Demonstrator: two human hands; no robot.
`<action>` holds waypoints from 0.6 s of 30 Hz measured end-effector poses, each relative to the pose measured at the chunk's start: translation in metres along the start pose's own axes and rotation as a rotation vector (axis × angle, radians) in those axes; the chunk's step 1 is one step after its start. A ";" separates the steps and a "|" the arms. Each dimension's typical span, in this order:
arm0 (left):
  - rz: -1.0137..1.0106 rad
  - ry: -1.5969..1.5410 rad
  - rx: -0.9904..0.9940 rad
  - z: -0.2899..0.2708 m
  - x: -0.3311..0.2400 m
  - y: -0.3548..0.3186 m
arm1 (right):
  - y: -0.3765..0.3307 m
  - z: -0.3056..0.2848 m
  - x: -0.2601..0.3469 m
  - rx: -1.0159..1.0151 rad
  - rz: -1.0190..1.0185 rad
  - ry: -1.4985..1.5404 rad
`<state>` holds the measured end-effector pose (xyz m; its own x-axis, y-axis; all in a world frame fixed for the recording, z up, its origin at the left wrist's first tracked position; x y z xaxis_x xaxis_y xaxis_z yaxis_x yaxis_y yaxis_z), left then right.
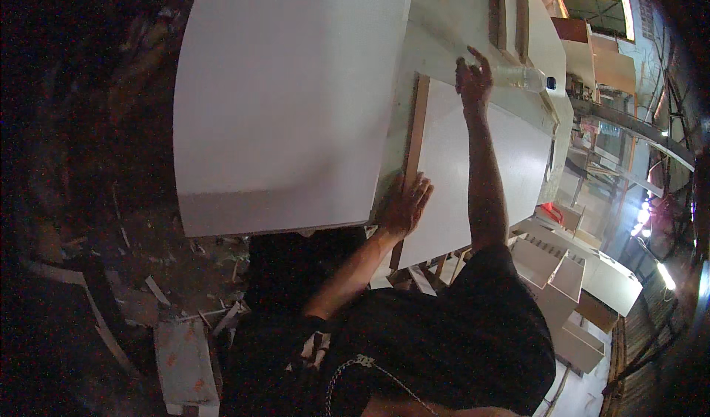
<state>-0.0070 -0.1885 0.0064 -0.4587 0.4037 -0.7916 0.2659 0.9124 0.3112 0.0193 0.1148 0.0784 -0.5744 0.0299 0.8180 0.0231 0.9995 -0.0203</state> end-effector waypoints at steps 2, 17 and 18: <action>0.003 0.005 0.006 -0.002 -0.002 0.002 | -0.014 -0.006 -0.015 0.086 0.082 0.093; 0.020 0.082 0.035 -0.001 0.000 0.000 | -0.083 0.019 -0.027 -0.076 -0.116 -0.426; 0.004 0.031 0.065 -0.002 -0.001 0.001 | -0.083 0.019 -0.030 -0.051 -0.096 -0.424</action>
<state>-0.0079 -0.1882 0.0082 -0.4834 0.4101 -0.7734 0.3218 0.9049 0.2787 0.0192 0.0310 0.0449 -0.8608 -0.0519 0.5064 -0.0122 0.9966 0.0815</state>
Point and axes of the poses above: each hand's wrist, its own y-axis towards the middle knuckle, its own z-axis out of the palm, x = y × z, the point moved 4 cm from there along y, towards the middle knuckle, and after that the axes turned 9 degrees about z, right-handed, at the moved point
